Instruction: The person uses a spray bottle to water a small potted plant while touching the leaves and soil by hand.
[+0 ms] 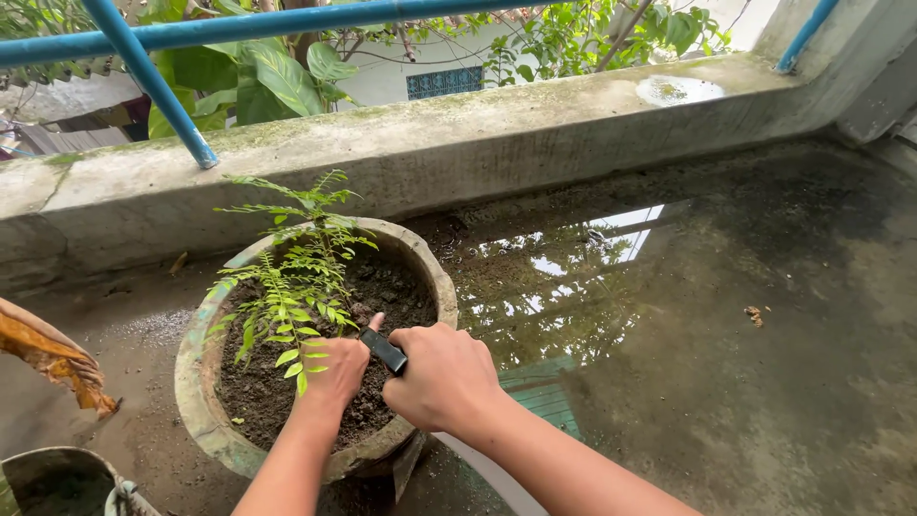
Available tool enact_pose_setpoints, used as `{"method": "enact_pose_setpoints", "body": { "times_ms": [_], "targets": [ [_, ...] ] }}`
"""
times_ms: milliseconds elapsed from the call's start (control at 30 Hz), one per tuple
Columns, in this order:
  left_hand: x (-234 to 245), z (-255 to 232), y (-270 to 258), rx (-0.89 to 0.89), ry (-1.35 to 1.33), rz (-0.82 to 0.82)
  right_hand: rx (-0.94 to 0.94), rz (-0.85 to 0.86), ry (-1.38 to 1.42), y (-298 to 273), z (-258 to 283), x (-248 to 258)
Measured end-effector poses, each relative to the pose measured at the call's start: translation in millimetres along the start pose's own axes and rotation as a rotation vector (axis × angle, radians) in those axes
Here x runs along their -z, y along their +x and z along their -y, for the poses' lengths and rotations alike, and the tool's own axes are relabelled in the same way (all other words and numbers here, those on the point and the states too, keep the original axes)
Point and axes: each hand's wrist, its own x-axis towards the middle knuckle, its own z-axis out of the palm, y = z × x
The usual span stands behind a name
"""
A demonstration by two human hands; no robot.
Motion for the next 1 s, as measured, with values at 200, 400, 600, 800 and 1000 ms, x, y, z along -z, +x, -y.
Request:
{"method": "enact_pose_setpoints", "body": {
  "times_ms": [200, 400, 600, 800, 1000],
  "targets": [
    [-82.7, -17.9, 24.5, 0.024, -0.090, -0.077, -0.052, 0.011, -0.003, 4.0, -0.1, 3.1],
    [23.8, 0.2, 24.0, 0.104, -0.091, 0.242, -0.073, -0.072, -0.028, 14.7, -11.8, 3.1],
    [4.7, -15.5, 27.6, 0.129, -0.016, 0.223, -0.082, -0.039, -0.033, 14.2, -8.3, 6.6],
    [-53.8, -25.0, 30.0, 0.134, 0.043, 0.024, -0.078, -0.011, -0.036, 13.1, -7.5, 7.7],
    [55.0, 6.3, -16.3, 0.275, -0.480, 0.195, -0.047, -0.017, -0.021, 15.8, -10.0, 3.2]
  ]
}}
